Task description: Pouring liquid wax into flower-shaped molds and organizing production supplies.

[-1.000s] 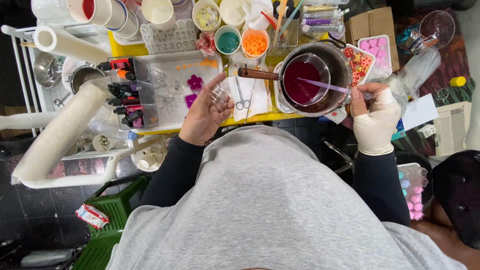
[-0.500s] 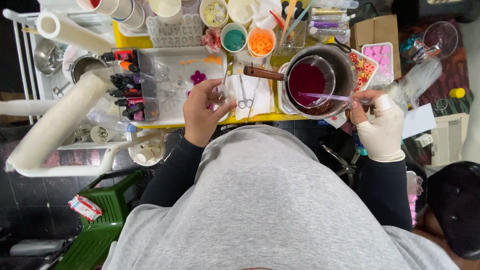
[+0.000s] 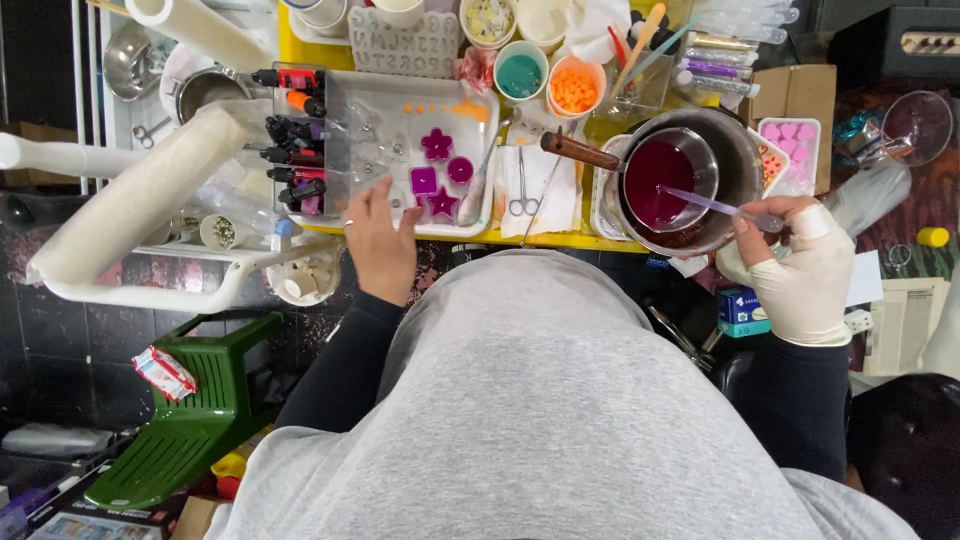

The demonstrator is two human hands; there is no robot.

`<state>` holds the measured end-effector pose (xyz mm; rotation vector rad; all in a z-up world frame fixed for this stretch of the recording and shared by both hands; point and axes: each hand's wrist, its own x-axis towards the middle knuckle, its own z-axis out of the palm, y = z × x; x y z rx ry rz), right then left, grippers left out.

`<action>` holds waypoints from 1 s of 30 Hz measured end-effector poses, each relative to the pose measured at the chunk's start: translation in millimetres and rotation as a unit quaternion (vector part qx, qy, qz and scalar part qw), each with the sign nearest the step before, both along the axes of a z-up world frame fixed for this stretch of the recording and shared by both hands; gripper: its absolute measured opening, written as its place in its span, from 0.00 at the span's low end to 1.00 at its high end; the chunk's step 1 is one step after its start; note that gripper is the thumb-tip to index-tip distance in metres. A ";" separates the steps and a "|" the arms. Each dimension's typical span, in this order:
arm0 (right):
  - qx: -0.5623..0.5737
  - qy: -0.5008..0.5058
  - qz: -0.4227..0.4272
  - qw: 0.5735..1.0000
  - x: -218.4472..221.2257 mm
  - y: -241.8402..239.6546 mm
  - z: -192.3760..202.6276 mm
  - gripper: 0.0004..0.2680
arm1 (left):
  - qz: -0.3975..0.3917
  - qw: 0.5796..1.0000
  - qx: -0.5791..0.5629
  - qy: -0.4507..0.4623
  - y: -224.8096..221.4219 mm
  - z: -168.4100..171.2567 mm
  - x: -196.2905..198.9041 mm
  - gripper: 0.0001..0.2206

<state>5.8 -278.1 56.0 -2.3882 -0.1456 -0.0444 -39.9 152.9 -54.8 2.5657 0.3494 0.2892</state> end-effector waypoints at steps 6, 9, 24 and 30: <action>-0.067 -0.036 0.117 0.990 2.4 7.7 14.6 0.03 | -0.020 0.999 0.025 0.037 29.7 -39.5 -8.3 0.24; -0.041 -0.024 0.129 0.990 4.7 23.3 15.7 0.03 | -0.020 0.999 -0.015 0.041 28.3 -42.1 -1.0 0.25; -0.073 0.000 0.115 0.991 -2.8 25.2 21.2 0.04 | -0.035 0.999 -0.004 0.035 30.1 -43.2 14.8 0.20; -0.010 0.104 0.020 0.994 3.0 43.9 24.9 0.03 | -0.056 0.992 0.104 -0.042 41.5 -61.7 32.6 0.19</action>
